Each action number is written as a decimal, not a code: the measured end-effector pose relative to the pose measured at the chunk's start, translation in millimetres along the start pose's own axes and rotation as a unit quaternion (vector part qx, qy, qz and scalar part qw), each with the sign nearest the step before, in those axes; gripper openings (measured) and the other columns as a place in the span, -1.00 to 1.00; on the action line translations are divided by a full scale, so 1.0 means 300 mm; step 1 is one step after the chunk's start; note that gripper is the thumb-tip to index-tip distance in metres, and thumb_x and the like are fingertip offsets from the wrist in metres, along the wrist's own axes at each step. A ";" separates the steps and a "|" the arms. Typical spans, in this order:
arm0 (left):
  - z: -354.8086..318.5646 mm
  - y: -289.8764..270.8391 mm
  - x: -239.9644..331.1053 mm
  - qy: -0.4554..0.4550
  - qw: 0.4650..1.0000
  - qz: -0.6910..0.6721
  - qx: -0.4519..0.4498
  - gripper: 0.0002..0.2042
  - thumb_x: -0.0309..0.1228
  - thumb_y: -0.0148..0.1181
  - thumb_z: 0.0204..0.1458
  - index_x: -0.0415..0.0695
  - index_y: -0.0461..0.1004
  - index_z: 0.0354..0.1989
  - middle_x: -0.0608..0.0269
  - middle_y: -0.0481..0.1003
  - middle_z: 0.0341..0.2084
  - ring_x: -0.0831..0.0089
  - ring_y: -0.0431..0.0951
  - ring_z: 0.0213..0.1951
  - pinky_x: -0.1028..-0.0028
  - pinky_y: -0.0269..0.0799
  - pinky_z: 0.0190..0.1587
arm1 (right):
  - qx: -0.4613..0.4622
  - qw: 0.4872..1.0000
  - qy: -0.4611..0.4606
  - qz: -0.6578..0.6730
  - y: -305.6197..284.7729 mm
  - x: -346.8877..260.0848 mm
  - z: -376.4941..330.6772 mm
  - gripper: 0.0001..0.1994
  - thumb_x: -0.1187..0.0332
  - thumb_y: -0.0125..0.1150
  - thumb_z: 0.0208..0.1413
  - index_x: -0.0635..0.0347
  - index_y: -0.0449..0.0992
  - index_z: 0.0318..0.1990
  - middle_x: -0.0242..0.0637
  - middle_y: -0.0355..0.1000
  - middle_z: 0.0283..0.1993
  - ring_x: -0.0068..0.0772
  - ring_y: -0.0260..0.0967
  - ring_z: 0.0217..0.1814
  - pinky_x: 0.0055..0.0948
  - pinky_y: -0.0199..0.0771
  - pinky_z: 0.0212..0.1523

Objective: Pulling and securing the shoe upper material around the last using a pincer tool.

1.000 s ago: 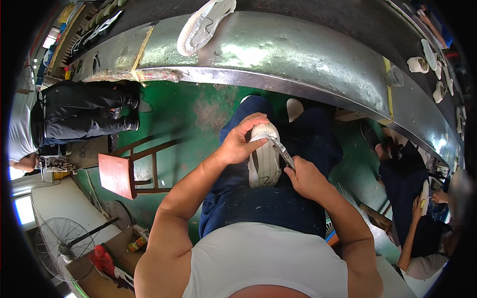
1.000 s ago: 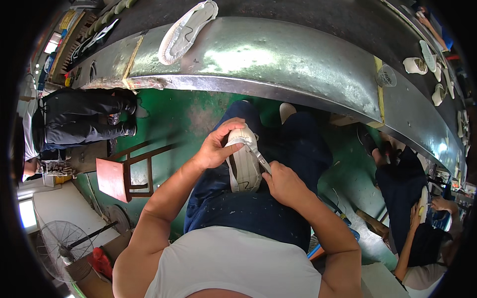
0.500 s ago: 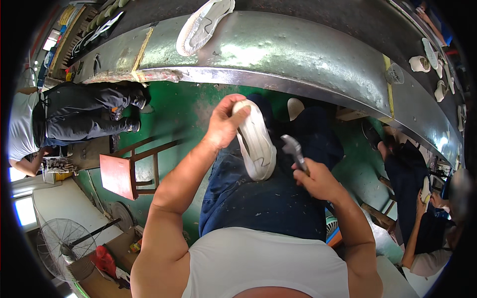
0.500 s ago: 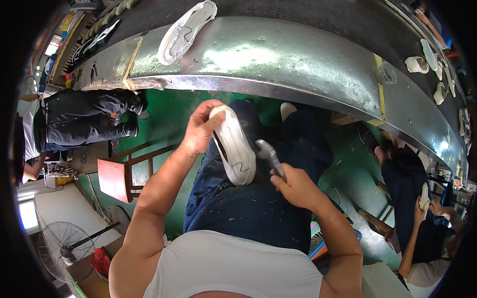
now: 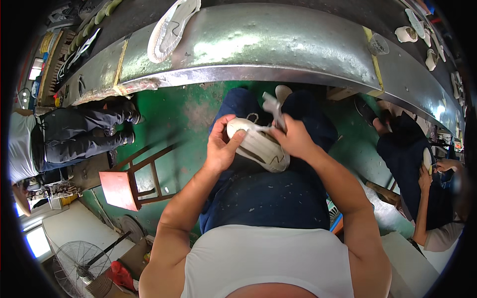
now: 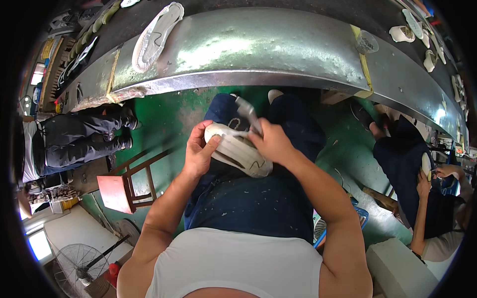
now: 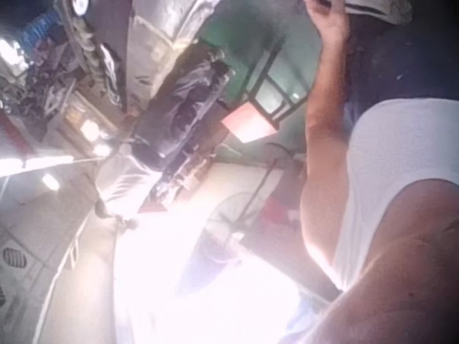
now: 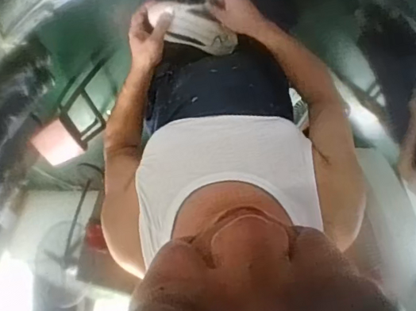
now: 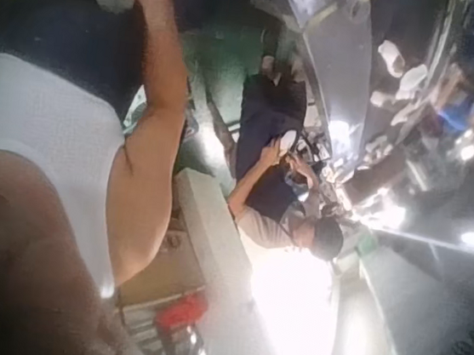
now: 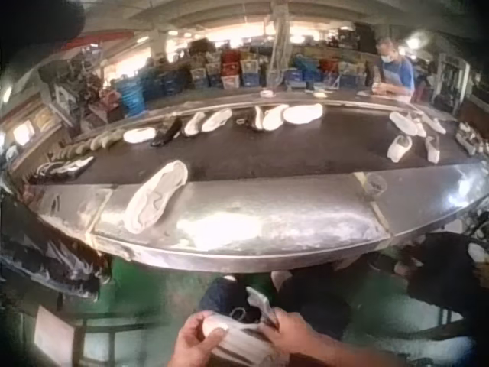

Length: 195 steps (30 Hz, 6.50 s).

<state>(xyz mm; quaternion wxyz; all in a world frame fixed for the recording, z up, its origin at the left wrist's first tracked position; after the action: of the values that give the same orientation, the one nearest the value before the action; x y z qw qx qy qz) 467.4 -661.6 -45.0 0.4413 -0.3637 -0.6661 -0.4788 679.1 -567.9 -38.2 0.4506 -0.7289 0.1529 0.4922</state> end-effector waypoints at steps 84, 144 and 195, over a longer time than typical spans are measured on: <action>0.145 0.185 -0.288 -0.344 0.912 -0.183 -0.125 -0.43 0.07 -0.27 0.37 -0.13 0.25 0.29 0.12 0.42 0.10 0.33 0.45 0.13 0.28 0.37 0.21 | -0.186 0.958 0.117 -0.186 -0.128 0.060 -0.130 -0.72 0.25 0.11 0.23 0.37 0.48 -0.25 0.17 0.51 -0.32 0.25 0.48 -0.21 0.02 0.46 -0.13; 0.308 0.227 -0.227 -0.442 0.869 0.065 -0.214 -0.59 -0.28 0.25 0.14 -0.14 0.43 0.14 0.18 0.57 -0.05 0.33 0.59 -0.04 0.29 0.48 0.03 | -0.264 0.912 0.315 0.009 -0.281 0.059 -0.207 -0.62 0.14 0.19 0.17 0.39 0.48 -0.36 -0.05 0.51 -0.44 -0.14 0.54 -0.38 -0.24 0.50 -0.29; 0.014 0.157 -0.285 -0.233 0.892 0.247 -0.299 0.02 -0.38 0.21 0.11 -0.28 -0.56 0.45 -0.34 -0.27 0.43 0.03 -0.20 0.49 0.33 -0.18 0.46 | -0.104 0.968 0.122 -0.195 -0.093 0.079 -0.234 -0.59 0.09 -0.07 0.35 0.35 0.43 -0.25 0.16 0.49 -0.26 0.29 0.44 -0.12 0.07 0.40 -0.11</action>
<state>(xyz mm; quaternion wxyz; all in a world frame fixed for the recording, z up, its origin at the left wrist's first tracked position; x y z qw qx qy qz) 538.6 -649.9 -110.7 0.2477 -0.7328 -0.4635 -0.4323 749.5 -604.0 -36.4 0.4374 -0.8420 0.0090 0.3155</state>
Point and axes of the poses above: each hand's wrist, its own z-axis towards the middle knuckle, its own y-axis out of the palm, x = y × z, the point moved 1 cm from there along z, towards the middle knuckle
